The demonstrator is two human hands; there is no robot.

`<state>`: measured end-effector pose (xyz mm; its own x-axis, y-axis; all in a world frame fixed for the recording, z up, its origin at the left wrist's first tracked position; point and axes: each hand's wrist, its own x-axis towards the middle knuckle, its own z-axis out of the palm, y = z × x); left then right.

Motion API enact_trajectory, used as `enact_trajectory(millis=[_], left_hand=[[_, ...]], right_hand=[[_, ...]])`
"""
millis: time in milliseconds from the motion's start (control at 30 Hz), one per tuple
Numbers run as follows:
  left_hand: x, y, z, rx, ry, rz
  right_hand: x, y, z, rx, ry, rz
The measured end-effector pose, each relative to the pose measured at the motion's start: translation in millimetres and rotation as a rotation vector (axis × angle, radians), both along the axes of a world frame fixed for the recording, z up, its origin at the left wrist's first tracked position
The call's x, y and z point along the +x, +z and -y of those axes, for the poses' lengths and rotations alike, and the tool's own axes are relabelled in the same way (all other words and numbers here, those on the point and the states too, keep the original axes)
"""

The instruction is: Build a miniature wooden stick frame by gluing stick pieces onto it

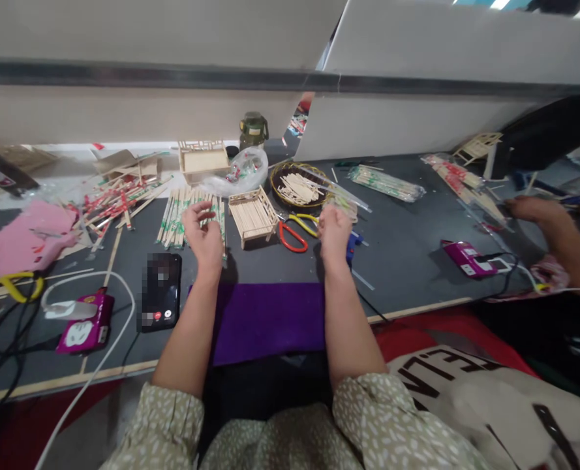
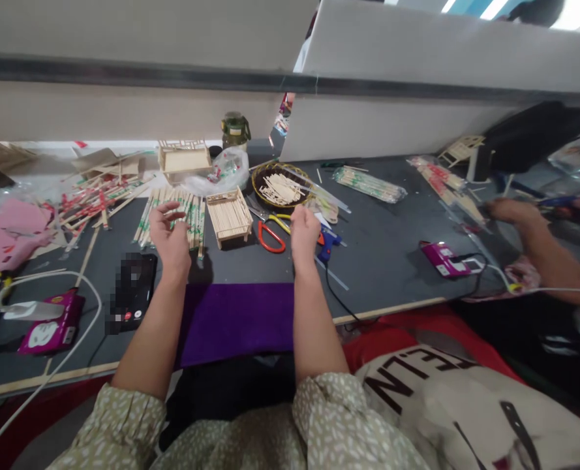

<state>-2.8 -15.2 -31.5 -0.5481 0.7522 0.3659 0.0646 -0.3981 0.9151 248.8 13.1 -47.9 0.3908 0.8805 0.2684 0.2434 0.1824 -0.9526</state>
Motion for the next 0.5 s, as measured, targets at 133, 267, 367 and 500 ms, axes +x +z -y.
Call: enact_trajectory(millis=[133,267,367,500], left_hand=[[-4,-3.3,-7,0.051,0.067,0.037],[-5,-10.7,-14,0.075,0.111,0.048],[-4,-13.5,-15,0.117,0.124,0.011],[-2,-12.7,-13,0.114,0.109,-0.012]], right_hand=[[2,24.0,6,0.065,0.009,0.031],[-10,26.4,14,-0.014,0.176,0.442],[-28,10.8,22,-0.228,0.190,0.880],[-54,-4.4,30,-0.444,0.128,1.177]])
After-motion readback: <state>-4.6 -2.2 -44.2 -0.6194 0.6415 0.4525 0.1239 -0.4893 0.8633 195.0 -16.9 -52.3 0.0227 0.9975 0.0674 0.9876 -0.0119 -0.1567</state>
